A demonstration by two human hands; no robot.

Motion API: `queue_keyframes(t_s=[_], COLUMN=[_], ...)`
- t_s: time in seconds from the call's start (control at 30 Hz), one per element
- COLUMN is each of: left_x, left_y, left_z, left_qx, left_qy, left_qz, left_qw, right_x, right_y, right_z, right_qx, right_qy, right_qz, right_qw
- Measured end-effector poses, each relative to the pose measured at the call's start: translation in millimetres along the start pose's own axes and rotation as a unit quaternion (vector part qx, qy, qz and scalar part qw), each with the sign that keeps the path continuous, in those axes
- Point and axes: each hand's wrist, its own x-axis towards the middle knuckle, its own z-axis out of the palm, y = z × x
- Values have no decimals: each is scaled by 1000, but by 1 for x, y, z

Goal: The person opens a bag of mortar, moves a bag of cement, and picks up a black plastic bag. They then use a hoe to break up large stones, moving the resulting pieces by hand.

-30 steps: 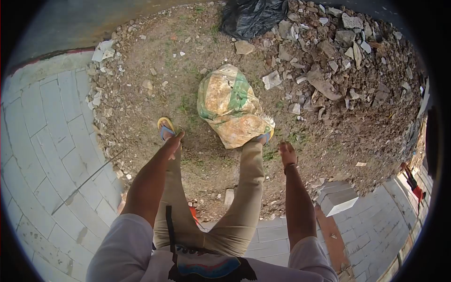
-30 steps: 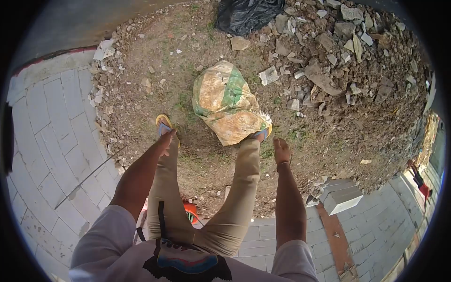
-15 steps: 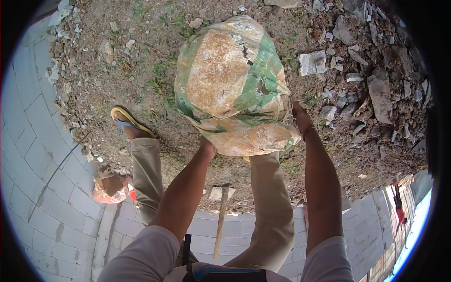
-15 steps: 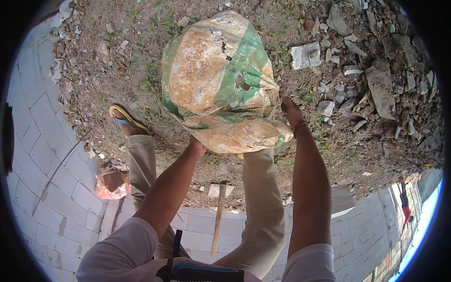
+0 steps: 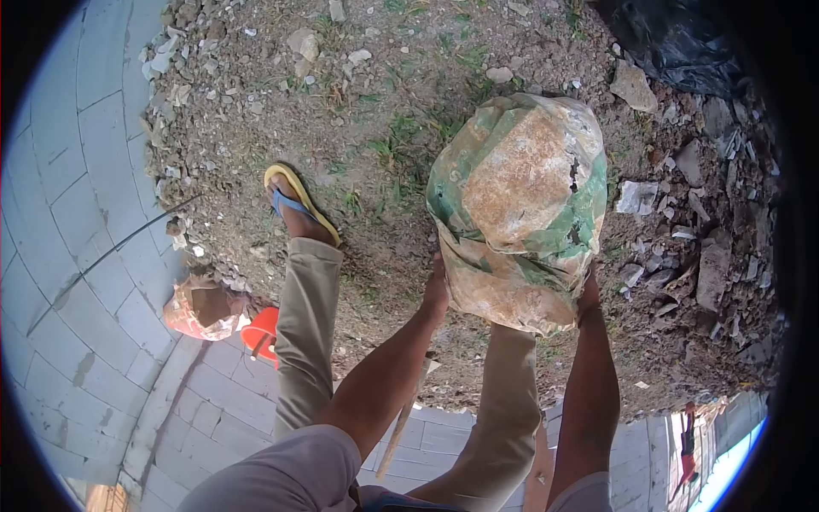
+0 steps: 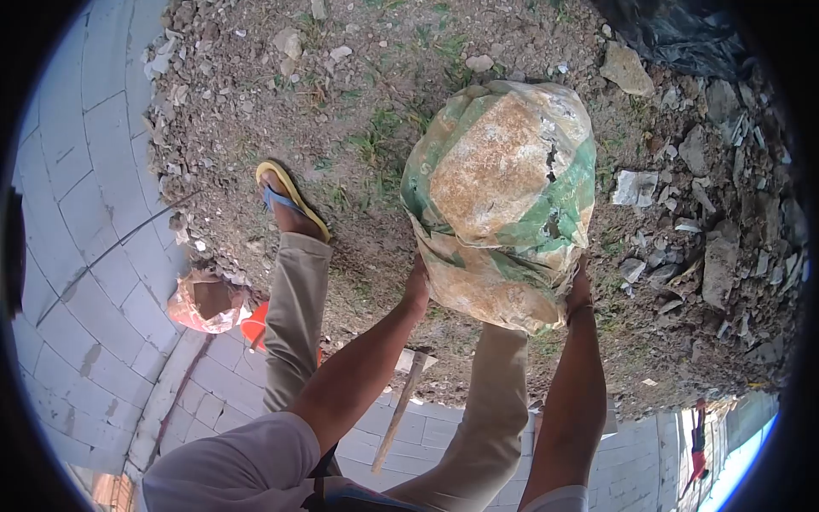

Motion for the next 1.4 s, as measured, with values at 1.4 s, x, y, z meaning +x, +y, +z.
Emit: queue_keyframes(t_s=[1.4], left_x=[-214], left_y=[461], left_z=[-365], left_qx=[-180], left_qy=[154], left_qz=[9], left_qw=[972], right_x=[-357], right_y=[-32], right_z=[562], right_qx=[-474], right_qy=[-112], right_qz=[-146], right_qw=[861])
